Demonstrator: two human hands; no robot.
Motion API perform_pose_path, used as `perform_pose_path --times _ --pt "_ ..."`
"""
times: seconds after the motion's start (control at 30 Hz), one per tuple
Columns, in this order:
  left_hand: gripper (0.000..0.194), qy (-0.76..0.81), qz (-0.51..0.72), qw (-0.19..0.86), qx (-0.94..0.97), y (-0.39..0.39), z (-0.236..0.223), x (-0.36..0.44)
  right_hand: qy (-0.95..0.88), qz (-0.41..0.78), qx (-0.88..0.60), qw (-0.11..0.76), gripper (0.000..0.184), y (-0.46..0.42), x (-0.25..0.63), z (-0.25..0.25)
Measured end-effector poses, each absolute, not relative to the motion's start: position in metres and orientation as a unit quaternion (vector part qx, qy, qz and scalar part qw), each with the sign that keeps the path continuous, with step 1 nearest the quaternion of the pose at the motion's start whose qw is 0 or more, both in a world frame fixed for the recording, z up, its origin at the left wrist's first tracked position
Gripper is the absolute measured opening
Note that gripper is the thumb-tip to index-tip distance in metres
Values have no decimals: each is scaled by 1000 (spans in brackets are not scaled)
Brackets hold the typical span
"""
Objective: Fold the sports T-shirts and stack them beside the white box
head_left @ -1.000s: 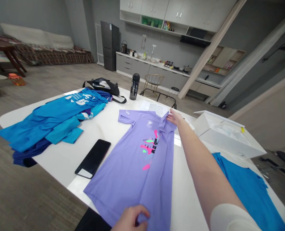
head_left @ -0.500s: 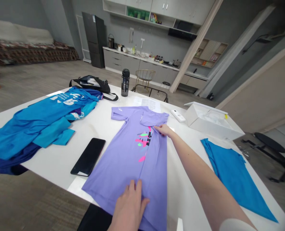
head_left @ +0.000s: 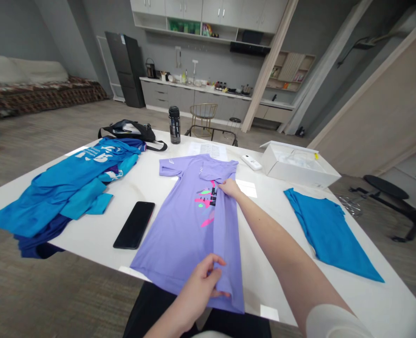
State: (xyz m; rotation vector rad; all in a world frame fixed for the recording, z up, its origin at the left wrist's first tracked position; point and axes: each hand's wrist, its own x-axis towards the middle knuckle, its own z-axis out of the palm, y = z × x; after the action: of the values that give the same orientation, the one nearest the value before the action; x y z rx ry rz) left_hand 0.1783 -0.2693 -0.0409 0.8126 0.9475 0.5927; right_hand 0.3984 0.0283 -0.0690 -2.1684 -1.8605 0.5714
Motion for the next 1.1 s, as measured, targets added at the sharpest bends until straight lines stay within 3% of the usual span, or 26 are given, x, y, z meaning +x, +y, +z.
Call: perform_pose_path --times 0.1,0.2,0.3,0.4,0.47,0.57,0.73,0.93,1.1 --pt "27 368 291 854 223 -276 -41 186 -629 202 -739 128 27 27 394 -71" --pt "26 429 260 827 253 -281 -53 182 -628 215 -737 130 32 23 390 -76" --pt "28 554 196 648 485 -287 -61 165 -626 215 -736 142 43 18 388 -78" --pt "31 567 91 436 693 -293 -51 148 -617 190 -746 163 49 13 389 -76" --pt "32 548 51 373 747 -290 -37 146 -612 144 -756 181 46 9 389 -76" --pt "35 511 108 312 794 -273 -27 158 -637 67 -746 183 39 2 386 -81" --pt "50 411 159 178 880 -236 -61 190 -708 36 -694 125 44 -7 386 -100" --pt "65 411 114 177 887 -238 -91 201 -730 82 -675 72 61 -8 397 -107" --pt "66 402 107 222 882 -237 -78 199 -698 68 -695 162 53 16 396 -86"
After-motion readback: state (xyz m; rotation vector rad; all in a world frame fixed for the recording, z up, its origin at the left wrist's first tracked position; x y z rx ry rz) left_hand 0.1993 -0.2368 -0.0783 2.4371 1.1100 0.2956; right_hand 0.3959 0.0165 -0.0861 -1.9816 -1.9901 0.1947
